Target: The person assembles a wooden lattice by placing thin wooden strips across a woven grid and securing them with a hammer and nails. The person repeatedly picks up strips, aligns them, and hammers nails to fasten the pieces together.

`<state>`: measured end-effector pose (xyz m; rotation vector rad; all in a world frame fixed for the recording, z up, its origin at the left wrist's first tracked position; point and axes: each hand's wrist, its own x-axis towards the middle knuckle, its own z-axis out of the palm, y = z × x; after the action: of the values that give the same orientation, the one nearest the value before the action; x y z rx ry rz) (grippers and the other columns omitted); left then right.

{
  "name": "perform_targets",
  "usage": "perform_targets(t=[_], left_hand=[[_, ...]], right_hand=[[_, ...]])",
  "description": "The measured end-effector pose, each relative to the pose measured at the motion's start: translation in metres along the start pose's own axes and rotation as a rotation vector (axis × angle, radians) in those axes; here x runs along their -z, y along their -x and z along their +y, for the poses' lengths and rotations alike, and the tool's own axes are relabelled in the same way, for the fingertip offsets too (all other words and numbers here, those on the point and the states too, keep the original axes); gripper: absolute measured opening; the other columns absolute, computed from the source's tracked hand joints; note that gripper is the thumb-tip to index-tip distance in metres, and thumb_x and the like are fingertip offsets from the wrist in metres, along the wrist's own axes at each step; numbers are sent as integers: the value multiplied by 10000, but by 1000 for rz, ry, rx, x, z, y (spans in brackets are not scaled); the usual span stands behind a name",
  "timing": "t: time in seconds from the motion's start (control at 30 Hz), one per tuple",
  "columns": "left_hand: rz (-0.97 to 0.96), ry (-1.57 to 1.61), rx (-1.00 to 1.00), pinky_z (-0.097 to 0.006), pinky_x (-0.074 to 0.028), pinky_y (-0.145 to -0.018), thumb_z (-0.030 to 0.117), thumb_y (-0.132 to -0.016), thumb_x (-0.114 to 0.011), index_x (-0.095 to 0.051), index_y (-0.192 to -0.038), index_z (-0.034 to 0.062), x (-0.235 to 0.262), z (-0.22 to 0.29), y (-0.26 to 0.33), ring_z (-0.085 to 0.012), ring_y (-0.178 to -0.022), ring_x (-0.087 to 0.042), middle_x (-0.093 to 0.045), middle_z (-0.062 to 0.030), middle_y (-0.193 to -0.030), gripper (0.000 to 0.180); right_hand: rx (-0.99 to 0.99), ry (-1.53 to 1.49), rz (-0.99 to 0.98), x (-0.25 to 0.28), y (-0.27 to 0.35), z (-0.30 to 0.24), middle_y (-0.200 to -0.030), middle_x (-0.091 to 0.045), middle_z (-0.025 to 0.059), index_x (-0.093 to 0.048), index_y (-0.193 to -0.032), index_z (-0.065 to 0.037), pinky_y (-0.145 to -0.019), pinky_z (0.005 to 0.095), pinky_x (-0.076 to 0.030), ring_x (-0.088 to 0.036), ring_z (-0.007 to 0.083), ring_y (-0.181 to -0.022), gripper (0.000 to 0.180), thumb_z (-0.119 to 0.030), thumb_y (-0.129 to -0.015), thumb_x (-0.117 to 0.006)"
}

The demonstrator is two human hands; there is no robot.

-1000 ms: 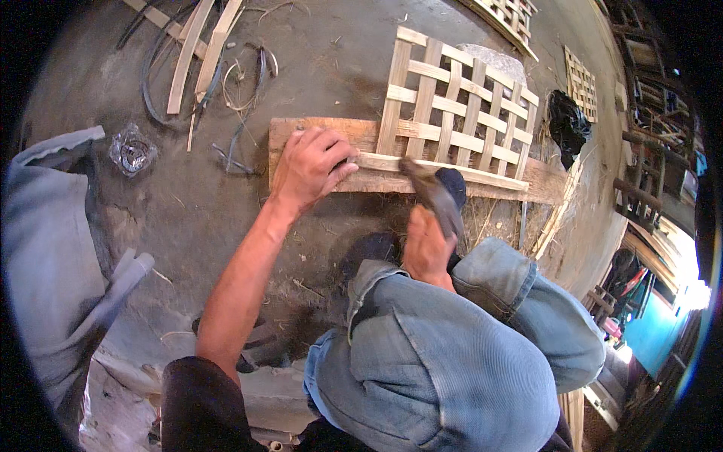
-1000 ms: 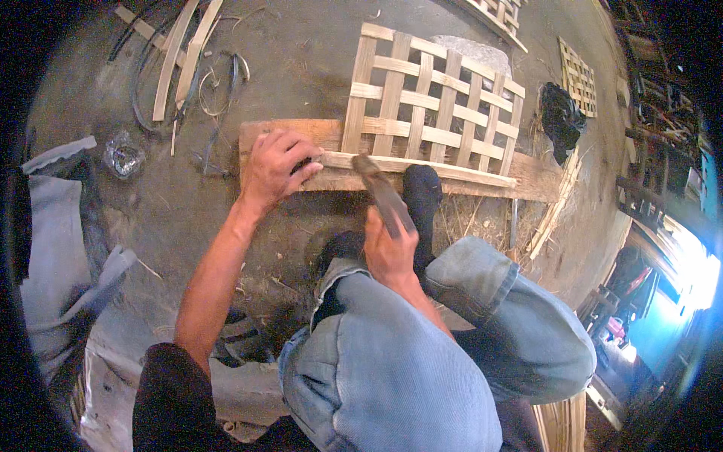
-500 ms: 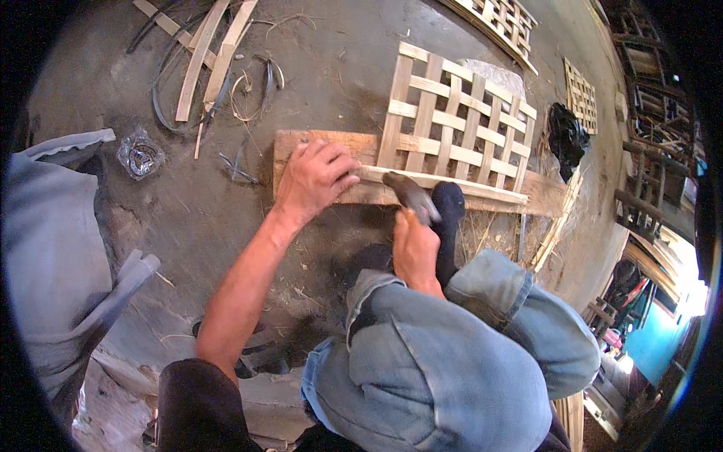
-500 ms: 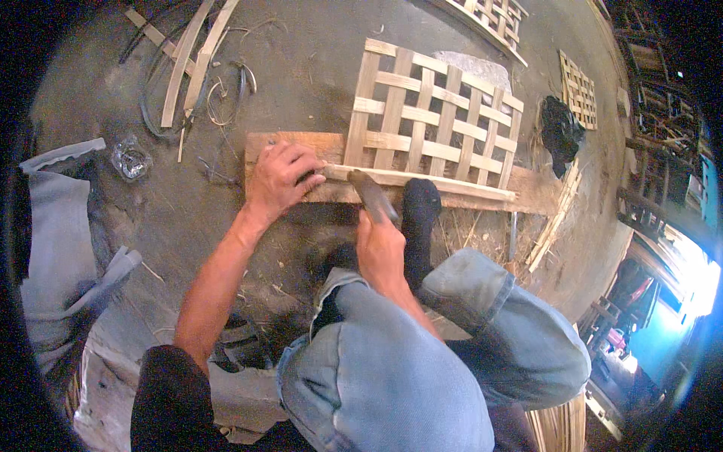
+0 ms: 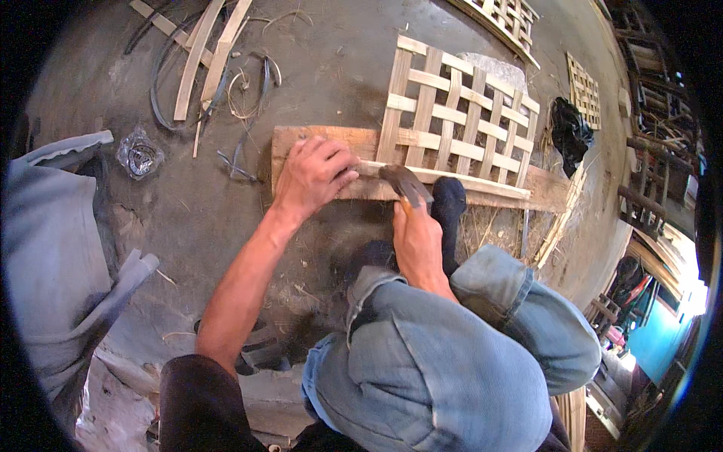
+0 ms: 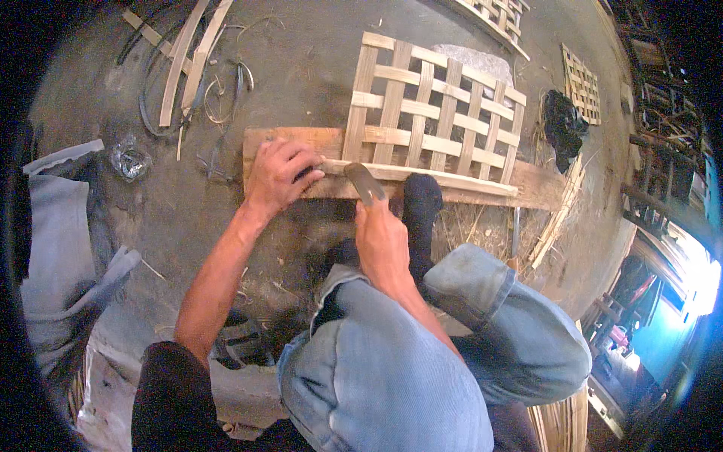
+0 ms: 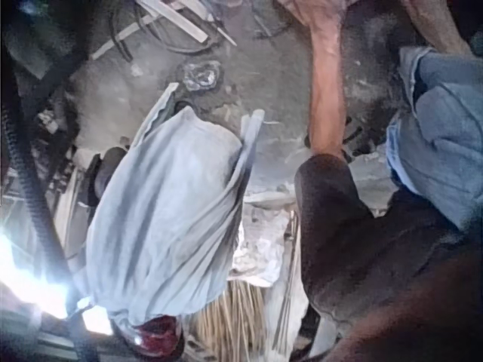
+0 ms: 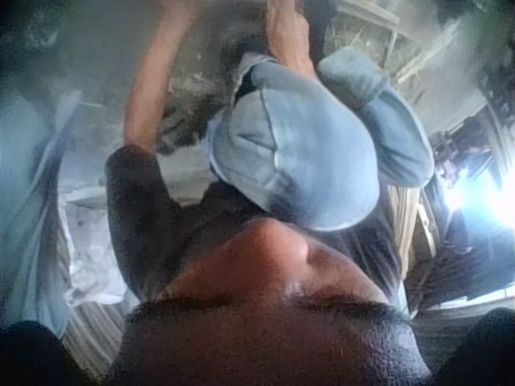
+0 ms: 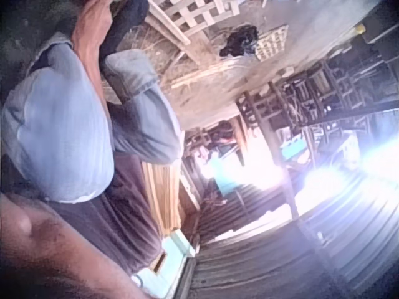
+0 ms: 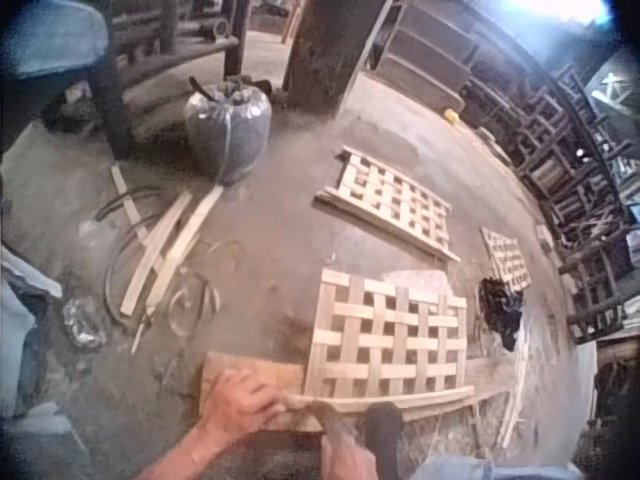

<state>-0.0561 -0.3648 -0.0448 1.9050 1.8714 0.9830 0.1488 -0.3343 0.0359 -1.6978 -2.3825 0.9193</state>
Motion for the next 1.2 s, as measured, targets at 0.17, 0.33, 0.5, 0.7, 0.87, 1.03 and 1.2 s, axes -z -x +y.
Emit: perform_targets(t=[0.17,0.33,0.5,0.7,0.87,1.03,1.2], left_hand=[[23,-13,7,-379,-437,-836,254,-776,-752,-681,-951,153,1,6,2,-219,-948,-572,-627,8,-981,214],[12,-14,13,-377,-436,-833,277,-798,-734,-682,-950,153,3,4,5,-217,-941,-571,-625,9,-987,203],[4,-21,8,-382,-437,-832,278,-801,-732,-677,-960,152,1,-2,1,-219,-945,-573,-619,3,-978,209],[-30,-51,29,-396,-441,-841,275,-795,-744,-676,-965,150,4,-1,2,-238,-978,-583,-628,-9,-982,221],[-44,-34,68,-429,-449,-891,309,-809,-745,-701,-996,143,7,4,1,-270,-994,-601,-658,-43,-995,253],[-27,-38,10,-413,-448,-847,234,-774,-767,-702,-984,137,8,5,-7,-257,-964,-596,-651,-36,-987,240],[15,-66,46,-415,-442,-818,221,-783,-751,-698,-944,111,4,9,-8,-273,-922,-601,-650,-64,-951,201]], right_hand=[[-139,117,-116,-9,2,9,-895,-641,246,-569,-1117,-46,-617,529,-507,-634,477,-740,183,-160,-977,-541],[214,-32,184,-2,10,1,-781,-627,287,-486,-1235,-40,-629,560,-488,-625,495,-729,291,-156,-973,-535],[43,39,-17,1,-2,2,-731,-625,299,-472,-1153,-6,-618,576,-500,-632,489,-705,257,-184,-977,-528],[70,78,27,60,-41,16,-695,-620,282,-505,-1077,-10,-594,585,-462,-631,494,-697,240,-232,-989,-526],[209,278,170,203,-111,54,-802,-636,261,-525,-1058,-43,-645,544,-456,-619,479,-782,286,-323,-1027,-476],[79,500,-11,289,-56,154,-859,-624,259,-535,-1041,-41,-689,543,-461,-607,477,-839,227,-261,-999,-494],[-278,390,86,232,69,271,-889,-617,228,-563,-1014,-41,-700,500,-478,-609,438,-826,204,-234,-948,-580]])
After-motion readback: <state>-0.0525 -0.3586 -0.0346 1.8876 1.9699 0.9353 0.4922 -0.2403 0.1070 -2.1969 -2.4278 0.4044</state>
